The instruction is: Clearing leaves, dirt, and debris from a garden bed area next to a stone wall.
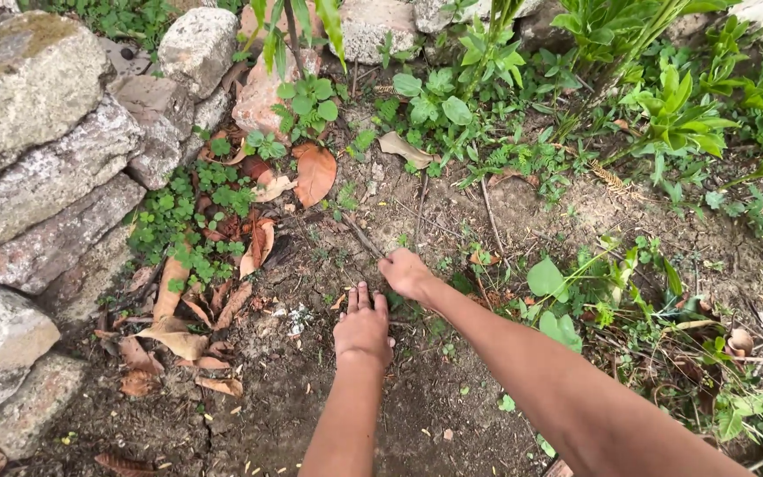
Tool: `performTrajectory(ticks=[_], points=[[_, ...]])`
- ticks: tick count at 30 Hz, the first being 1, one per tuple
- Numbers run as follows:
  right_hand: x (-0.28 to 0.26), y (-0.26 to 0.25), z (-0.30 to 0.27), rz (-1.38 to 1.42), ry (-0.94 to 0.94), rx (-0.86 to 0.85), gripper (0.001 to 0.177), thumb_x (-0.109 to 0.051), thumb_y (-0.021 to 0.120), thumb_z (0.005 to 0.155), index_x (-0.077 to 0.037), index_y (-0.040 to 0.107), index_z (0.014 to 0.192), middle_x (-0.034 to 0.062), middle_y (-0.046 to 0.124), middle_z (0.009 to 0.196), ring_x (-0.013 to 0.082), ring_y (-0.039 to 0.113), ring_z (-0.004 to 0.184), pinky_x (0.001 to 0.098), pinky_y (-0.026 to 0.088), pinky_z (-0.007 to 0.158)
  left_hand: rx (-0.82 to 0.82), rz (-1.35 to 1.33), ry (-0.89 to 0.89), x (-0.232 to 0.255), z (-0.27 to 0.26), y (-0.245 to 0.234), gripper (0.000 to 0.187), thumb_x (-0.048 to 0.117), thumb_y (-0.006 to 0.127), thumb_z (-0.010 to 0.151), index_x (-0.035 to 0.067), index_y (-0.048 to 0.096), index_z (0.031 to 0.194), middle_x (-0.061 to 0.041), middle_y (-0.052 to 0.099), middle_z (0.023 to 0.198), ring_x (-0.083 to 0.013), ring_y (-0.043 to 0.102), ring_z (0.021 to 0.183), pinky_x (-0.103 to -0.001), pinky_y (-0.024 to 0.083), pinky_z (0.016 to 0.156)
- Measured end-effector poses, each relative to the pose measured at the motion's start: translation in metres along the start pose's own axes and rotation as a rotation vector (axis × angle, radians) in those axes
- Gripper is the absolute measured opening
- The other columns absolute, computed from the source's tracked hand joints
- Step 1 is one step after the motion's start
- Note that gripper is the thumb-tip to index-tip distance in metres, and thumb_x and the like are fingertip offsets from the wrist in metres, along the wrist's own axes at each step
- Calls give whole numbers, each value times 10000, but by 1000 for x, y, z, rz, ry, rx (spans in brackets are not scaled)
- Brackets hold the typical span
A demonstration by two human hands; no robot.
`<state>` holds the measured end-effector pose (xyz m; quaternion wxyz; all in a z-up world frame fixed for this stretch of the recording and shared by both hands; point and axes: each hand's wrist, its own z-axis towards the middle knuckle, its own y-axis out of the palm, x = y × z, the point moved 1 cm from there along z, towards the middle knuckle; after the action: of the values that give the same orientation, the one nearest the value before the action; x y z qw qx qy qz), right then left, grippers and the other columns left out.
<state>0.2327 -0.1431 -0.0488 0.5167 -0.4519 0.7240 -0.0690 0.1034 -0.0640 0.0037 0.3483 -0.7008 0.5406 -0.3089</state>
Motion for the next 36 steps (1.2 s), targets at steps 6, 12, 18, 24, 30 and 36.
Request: performTrajectory(ticks=[6,12,18,24,30,36], points=[[59,-102,-3,-305,130,72,381,-307,518,977,6,724,906,142,658,767,210,574,624,433,641,624,7,-27,3,0,-6,-3,921,338,808,889,144,236,1583,-122,58,1719,-261,140,1579,-411,342,1211],[60,-175,-79,-674,230,643,458,-464,711,873,-33,732,1029,184,590,1287,398,528,1258,553,461,1018,30,11,-9,1,-11,-9,838,353,798,885,157,303,1533,-93,99,1725,-248,168,1584,-434,411,1179],[-9,-123,-108,-866,-52,333,481,-331,612,977,-6,551,1326,211,474,1476,325,454,1402,514,389,1184,-15,9,-17,3,-16,-15,863,357,779,911,161,248,1563,-98,65,1717,-257,169,1567,-434,406,1177],[14,-52,-116,-764,-631,-32,595,-416,575,942,-153,473,1466,221,313,1559,440,227,1482,638,155,1164,-22,-22,-26,3,-21,-20,776,336,762,916,159,319,1527,-75,82,1732,-238,211,1561,-429,455,1151],[122,-91,-86,-1033,-571,-11,457,-1,631,826,-95,643,1273,94,590,1372,258,528,1350,417,412,1188,88,-46,32,-7,-17,-7,750,343,779,882,145,358,1471,-49,137,1688,-233,200,1558,-414,445,1141],[28,-136,-136,-789,-362,627,656,-102,757,575,-13,647,1216,203,566,1249,419,497,1244,558,431,1029,195,-64,133,-34,-20,15,327,128,647,937,121,544,1247,-59,493,1531,-325,665,1145,-459,568,944]])
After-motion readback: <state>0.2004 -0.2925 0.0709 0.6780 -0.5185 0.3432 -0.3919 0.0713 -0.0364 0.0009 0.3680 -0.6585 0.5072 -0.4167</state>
